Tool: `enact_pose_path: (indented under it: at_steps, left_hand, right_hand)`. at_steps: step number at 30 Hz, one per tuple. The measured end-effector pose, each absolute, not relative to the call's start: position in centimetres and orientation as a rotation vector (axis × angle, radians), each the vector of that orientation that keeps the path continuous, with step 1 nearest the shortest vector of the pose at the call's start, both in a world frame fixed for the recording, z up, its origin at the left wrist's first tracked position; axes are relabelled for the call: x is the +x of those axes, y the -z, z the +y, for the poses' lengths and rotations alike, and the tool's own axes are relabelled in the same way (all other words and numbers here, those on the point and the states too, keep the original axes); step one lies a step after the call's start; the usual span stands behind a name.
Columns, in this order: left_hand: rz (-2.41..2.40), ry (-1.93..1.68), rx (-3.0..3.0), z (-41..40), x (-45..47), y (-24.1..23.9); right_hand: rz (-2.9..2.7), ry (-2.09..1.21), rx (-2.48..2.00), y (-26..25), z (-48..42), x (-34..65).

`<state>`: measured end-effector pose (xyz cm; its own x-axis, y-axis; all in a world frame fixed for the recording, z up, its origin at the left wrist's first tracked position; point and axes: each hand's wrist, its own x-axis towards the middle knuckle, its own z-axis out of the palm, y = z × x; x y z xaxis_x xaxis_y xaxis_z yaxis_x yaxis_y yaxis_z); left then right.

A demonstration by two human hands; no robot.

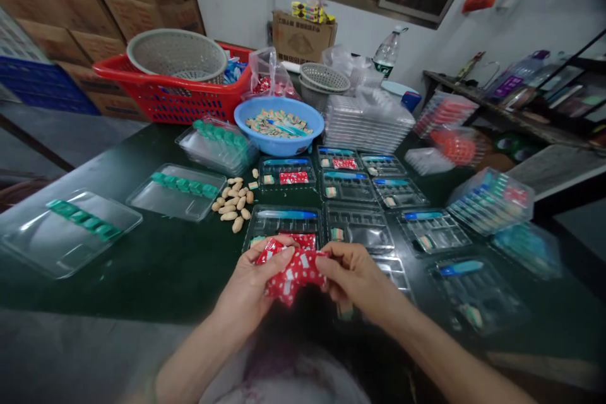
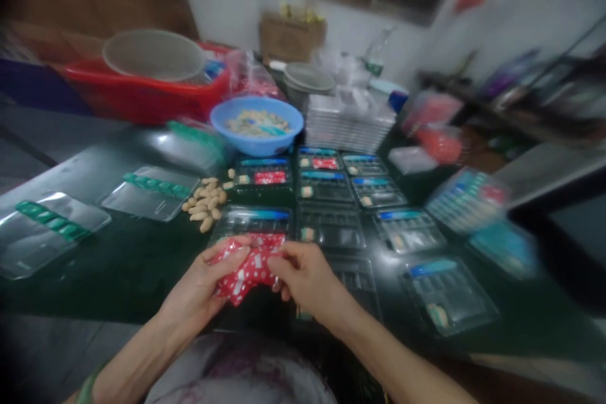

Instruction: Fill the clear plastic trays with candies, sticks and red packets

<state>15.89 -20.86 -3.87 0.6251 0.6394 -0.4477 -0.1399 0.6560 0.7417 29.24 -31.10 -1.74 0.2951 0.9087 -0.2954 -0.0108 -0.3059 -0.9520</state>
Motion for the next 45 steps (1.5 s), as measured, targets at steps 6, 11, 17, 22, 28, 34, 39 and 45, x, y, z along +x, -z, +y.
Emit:
enact_pose_path:
  at_steps: [6,11,17,22,28,34,39,45]
  left_hand:
    - [0.767,-0.535,0.658,-20.6,15.5,4.6]
    - [0.752,-0.485,0.590,-20.4,14.7,4.5]
    - [0.740,-0.446,0.570,-20.6,14.5,4.5]
    - [0.722,-0.439,0.564,-20.4,14.7,4.2]
    - [0.677,-0.449,0.578,-20.8,15.2,3.5]
    - [0.733,-0.536,0.640,-20.9,15.9,4.0]
    - [0.734,-0.584,0.691,-21.7,16.9,3.8]
    - [0.721,-0.487,0.648,-22.3,17.0,4.4]
  right_hand:
    - [-0.924,-0.937,-1.695,2.2,-32.5,33.0]
    - [-0.866,-0.506,-1.961,3.7,-30.9,42.3]
    - [-0.855,-0.435,-2.207,5.4,-27.7,49.3]
    - [-0.912,-0.298,-2.489,5.3,-25.5,49.7]
    - [-0.898,0.003,-2.747,4.6,-24.7,47.1]
    - [-1.316,-0.493,-2.025,2.5,-27.9,37.8]
    - [-1.162,-0.953,-1.681,1.9,-30.6,30.2]
    - [-0.951,-0.968,-1.571,2.0,-32.9,29.9]
